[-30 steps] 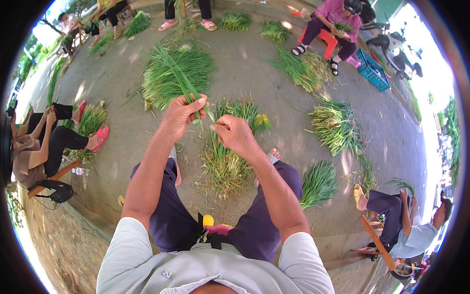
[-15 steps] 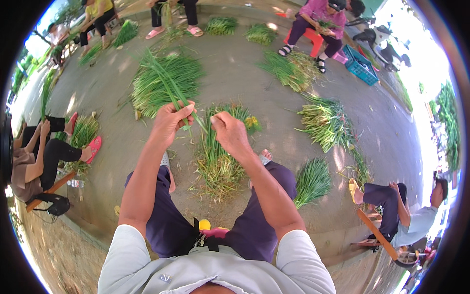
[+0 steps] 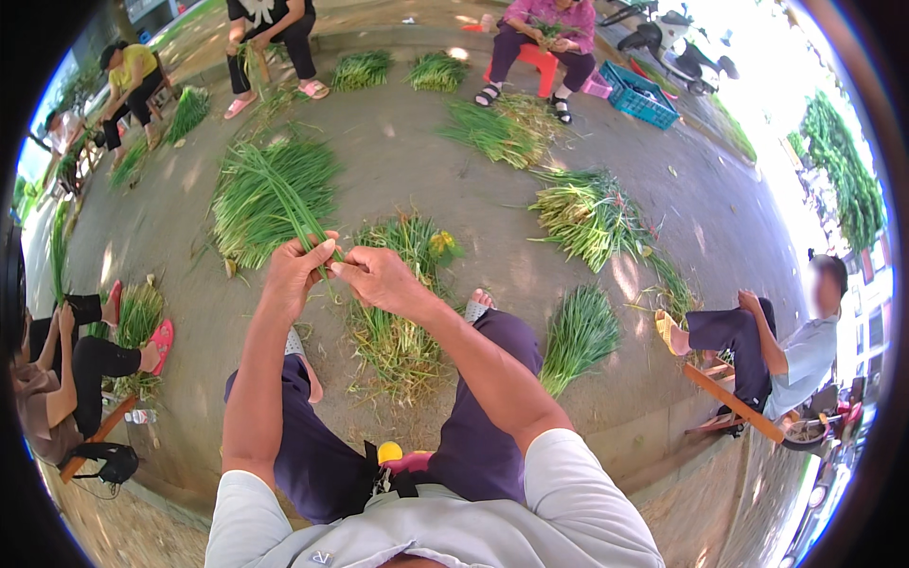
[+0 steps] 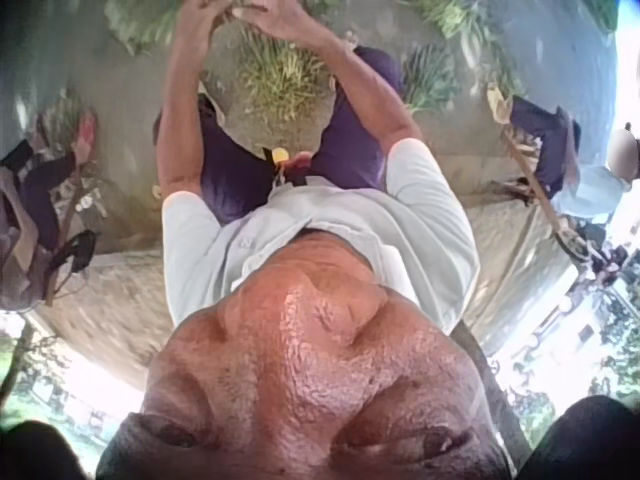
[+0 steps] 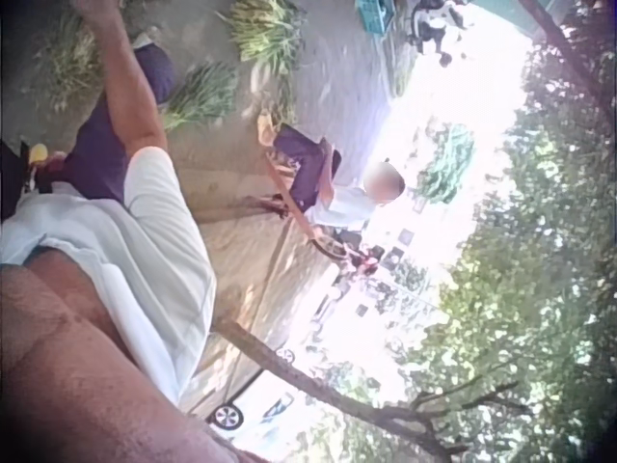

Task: The person sorts green stalks into bunches and ties each bunch with a thin strand of plant material by hand.

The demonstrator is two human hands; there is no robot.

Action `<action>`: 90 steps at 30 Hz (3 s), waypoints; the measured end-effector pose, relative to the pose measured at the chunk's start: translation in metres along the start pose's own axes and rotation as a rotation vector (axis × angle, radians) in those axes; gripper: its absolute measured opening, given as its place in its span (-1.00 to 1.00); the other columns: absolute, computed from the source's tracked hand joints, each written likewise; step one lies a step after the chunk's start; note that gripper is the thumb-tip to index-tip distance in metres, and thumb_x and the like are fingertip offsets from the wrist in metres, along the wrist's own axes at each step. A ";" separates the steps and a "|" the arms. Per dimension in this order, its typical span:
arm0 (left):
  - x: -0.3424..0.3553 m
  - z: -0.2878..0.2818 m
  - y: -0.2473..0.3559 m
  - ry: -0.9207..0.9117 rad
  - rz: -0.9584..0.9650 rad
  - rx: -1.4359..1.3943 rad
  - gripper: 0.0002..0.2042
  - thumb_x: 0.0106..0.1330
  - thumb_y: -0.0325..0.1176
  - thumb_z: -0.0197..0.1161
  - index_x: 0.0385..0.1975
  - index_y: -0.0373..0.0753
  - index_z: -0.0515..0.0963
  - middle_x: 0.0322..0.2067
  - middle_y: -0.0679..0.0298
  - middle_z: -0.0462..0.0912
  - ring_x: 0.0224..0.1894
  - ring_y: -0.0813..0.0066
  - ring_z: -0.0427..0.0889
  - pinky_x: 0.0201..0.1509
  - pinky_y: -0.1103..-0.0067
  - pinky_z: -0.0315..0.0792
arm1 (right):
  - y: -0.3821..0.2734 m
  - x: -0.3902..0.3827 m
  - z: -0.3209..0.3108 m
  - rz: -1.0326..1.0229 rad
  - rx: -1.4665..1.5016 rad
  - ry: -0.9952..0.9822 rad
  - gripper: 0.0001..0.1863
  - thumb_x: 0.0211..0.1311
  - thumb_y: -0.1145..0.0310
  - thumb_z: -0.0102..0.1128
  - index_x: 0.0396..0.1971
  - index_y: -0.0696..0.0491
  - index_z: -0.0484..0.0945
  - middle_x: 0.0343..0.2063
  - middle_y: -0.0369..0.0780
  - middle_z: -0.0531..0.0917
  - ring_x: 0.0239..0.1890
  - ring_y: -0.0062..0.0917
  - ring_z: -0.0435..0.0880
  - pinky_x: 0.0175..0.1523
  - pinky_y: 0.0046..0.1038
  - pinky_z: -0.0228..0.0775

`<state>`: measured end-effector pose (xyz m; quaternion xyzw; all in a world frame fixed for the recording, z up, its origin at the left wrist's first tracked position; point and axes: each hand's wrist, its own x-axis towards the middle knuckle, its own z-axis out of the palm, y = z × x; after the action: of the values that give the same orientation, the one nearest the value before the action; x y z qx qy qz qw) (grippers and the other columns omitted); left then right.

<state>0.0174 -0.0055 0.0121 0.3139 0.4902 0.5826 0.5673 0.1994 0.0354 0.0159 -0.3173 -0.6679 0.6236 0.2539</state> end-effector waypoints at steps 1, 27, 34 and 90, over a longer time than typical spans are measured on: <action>0.001 -0.002 -0.002 -0.014 -0.001 0.006 -0.75 0.29 -0.33 0.38 -0.11 -0.32 0.63 -0.34 0.30 0.68 -0.40 0.58 0.61 -0.30 0.60 0.49 | -0.001 0.000 0.000 0.003 0.009 -0.006 -0.66 0.40 0.20 0.16 -0.47 0.17 0.50 -0.73 -0.34 0.48 -0.70 -0.69 0.44 -0.58 -0.51 0.22; -0.004 0.021 -0.005 -0.034 -0.116 0.039 -0.74 0.45 -0.14 0.19 0.01 -0.08 0.61 -0.29 0.48 0.64 -0.32 0.66 0.54 -0.26 0.60 0.39 | 0.002 0.004 0.002 -0.034 0.021 0.192 -0.80 0.46 0.40 -0.04 -0.14 0.19 0.53 -0.53 -0.20 0.64 -0.68 -0.61 0.54 -0.58 -0.49 0.35; -0.001 0.019 0.000 0.050 -0.132 -0.041 -0.75 0.44 -0.19 0.20 0.03 -0.08 0.59 -0.27 0.40 0.71 -0.28 0.61 0.64 -0.26 0.61 0.50 | 0.020 0.012 -0.010 -0.035 -0.386 0.516 -0.78 0.43 0.33 0.02 -0.15 0.14 0.57 -0.47 -0.12 0.69 -0.46 -0.32 0.66 -0.38 -0.23 0.45; 0.015 -0.001 -0.013 -0.003 -0.031 -0.374 -0.82 0.43 -0.44 0.17 -0.03 -0.25 0.53 -0.24 0.26 0.68 -0.41 0.60 0.59 -0.36 0.64 0.58 | 0.014 0.006 -0.003 0.089 0.066 0.066 -0.71 0.43 0.28 0.04 -0.42 0.17 0.53 -0.65 -0.30 0.55 -0.74 -0.70 0.43 -0.67 -0.53 0.22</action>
<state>0.0190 0.0072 -0.0030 0.1961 0.3773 0.6544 0.6253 0.1993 0.0420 0.0019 -0.3585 -0.6233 0.6452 0.2583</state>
